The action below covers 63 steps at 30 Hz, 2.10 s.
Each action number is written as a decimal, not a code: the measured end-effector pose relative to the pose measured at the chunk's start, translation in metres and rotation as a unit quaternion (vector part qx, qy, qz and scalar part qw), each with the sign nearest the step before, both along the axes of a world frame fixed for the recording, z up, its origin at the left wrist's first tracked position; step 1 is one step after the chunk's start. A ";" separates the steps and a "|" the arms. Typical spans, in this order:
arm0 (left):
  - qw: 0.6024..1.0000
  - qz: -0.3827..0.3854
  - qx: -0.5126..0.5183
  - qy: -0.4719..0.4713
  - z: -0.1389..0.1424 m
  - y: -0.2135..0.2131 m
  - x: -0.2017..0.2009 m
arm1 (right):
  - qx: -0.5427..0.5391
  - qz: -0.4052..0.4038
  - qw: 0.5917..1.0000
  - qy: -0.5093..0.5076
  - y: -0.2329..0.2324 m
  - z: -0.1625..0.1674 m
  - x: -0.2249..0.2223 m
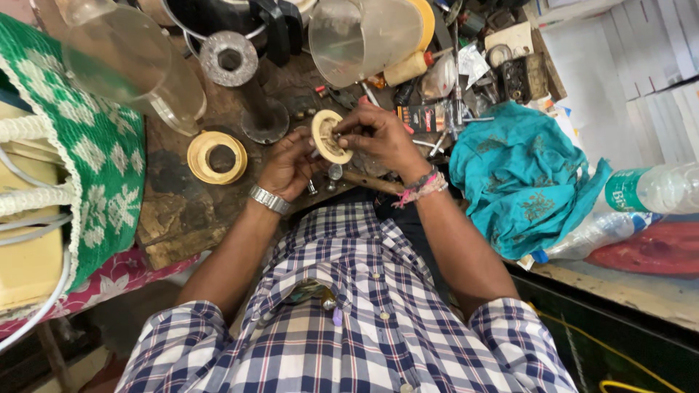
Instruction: The person assembles a blender by inserting a blade assembly into a plastic jar, securing it with a yellow base, and tapping the base with a hammer to seat it. The person handles the blade assembly, jar, base, and hammer on a cluttered workbench.
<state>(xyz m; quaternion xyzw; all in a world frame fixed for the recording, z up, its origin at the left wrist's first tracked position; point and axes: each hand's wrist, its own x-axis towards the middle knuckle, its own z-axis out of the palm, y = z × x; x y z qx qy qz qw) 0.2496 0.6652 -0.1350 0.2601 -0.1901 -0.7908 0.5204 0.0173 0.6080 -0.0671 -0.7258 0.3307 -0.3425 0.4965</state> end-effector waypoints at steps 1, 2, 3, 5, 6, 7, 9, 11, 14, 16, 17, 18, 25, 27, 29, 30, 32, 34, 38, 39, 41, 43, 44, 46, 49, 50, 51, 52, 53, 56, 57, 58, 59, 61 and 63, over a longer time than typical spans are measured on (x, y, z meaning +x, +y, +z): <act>1.000 -0.001 -0.009 0.015 -0.001 0.002 0.000 | 0.008 0.006 1.000 0.001 0.001 0.000 0.000; 1.000 0.009 0.009 0.005 -0.002 0.004 0.001 | 0.013 0.011 1.000 0.002 0.002 0.000 0.001; 0.999 0.019 0.026 -0.006 -0.003 0.005 0.002 | 0.017 0.018 1.000 0.001 0.002 -0.002 0.001; 0.998 0.033 0.043 -0.011 -0.007 0.007 0.006 | 0.124 0.026 0.990 -0.067 0.002 -0.007 0.002; 0.998 0.036 0.042 -0.005 -0.010 0.007 0.009 | 0.176 0.030 0.979 -0.101 0.001 -0.011 0.002; 0.998 0.039 0.042 0.002 -0.013 0.007 0.012 | 0.164 -0.009 0.982 -0.092 0.000 -0.015 0.003; 0.997 0.063 0.038 0.035 -0.020 0.006 0.020 | 0.142 -0.087 0.984 -0.070 -0.001 -0.027 0.003; 0.995 0.084 0.043 0.040 -0.028 0.006 0.032 | 0.084 -0.057 0.959 0.265 0.006 -0.041 0.001; 0.994 0.093 0.043 0.043 -0.041 0.007 0.041 | -0.093 0.012 0.890 0.445 0.033 -0.059 -0.002; 0.992 0.095 0.019 0.075 -0.047 0.010 0.045 | -0.163 -0.040 0.903 0.396 0.056 -0.067 -0.002; 0.993 0.093 0.028 0.071 -0.049 0.011 0.046 | -0.199 -0.063 0.906 0.367 0.064 -0.068 -0.002; 0.993 0.092 0.033 0.066 -0.050 0.010 0.047 | -0.172 -0.048 0.909 0.376 0.069 -0.068 -0.002; 0.992 0.101 0.070 0.039 -0.042 -0.001 0.039 | -0.162 -0.089 0.923 0.337 0.020 -0.059 0.005; 0.993 0.095 0.045 0.063 -0.038 -0.002 0.035 | -0.232 -0.086 0.920 0.306 0.002 -0.065 0.015; 0.993 0.093 0.037 0.069 -0.035 -0.005 0.032 | -0.282 -0.047 0.904 0.319 -0.010 -0.074 0.026; 0.993 0.095 0.042 0.062 -0.033 -0.007 0.030 | -0.300 -0.045 0.888 0.346 -0.014 -0.078 0.031; 0.993 0.097 0.044 0.045 -0.031 -0.011 0.029 | -0.335 -0.040 0.853 0.397 -0.017 -0.078 0.039; 0.994 0.092 0.040 0.031 -0.028 -0.015 0.028 | -0.317 -0.016 0.845 0.429 -0.018 -0.077 0.042; 0.995 0.072 0.020 0.059 -0.024 -0.021 0.027 | -0.231 -0.077 0.955 0.171 -0.014 -0.052 0.035; 0.996 0.073 0.017 0.051 -0.022 -0.022 0.026 | -0.109 -0.103 0.982 0.112 -0.013 -0.040 0.032; 0.997 0.073 0.021 0.027 -0.017 -0.022 0.022 | 0.143 -0.143 0.979 -0.007 -0.011 -0.014 0.025; 0.997 0.066 0.029 -0.011 -0.012 -0.024 0.019 | 0.094 -0.093 0.990 -0.046 -0.009 0.011 0.019; 0.998 0.059 0.028 -0.017 -0.009 -0.026 0.016 | 0.066 -0.072 0.993 -0.067 -0.008 0.022 0.017; 0.998 0.042 0.023 -0.031 -0.005 -0.029 0.010 | 0.067 -0.090 0.993 -0.035 -0.006 0.037 0.015; 0.999 0.037 0.006 -0.025 -0.003 -0.033 0.004 | 0.055 -0.128 0.989 0.051 -0.002 0.046 0.015; 0.999 0.031 -0.004 -0.023 -0.003 -0.033 0.003 | 0.048 -0.139 0.985 0.085 -0.002 0.046 0.015; 0.999 0.026 -0.012 -0.020 -0.003 -0.033 0.002 | 0.023 -0.124 0.990 0.066 -0.001 0.046 0.015; 0.999 0.020 -0.021 -0.019 -0.003 -0.033 0.002 | -0.001 -0.110 0.993 0.047 -0.001 0.045 0.014; 0.999 0.021 -0.023 -0.021 -0.003 -0.032 0.002 | -0.026 -0.097 0.995 0.028 -0.001 0.044 0.012; 0.999 0.009 -0.028 -0.021 0.001 -0.030 0.002 | -0.049 -0.058 0.997 0.032 -0.004 0.042 0.005; 1.000 0.000 -0.024 -0.017 0.004 -0.029 0.002 | -0.044 -0.045 0.997 0.032 -0.006 0.042 0.002; 1.000 -0.010 -0.019 -0.013 0.008 -0.028 0.001 | -0.039 -0.031 0.998 0.032 -0.007 0.042 -0.001; 1.000 -0.016 -0.022 -0.009 0.012 -0.027 -0.001 | -0.032 -0.018 0.999 0.031 -0.008 0.043 -0.003; 0.999 -0.030 -0.030 -0.002 0.021 -0.024 -0.005 | 0.004 -0.001 1.000 0.010 -0.010 0.045 -0.005; 0.999 -0.023 -0.016 0.019 0.030 -0.022 -0.011 | 0.035 -0.009 0.999 0.004 -0.011 0.047 -0.005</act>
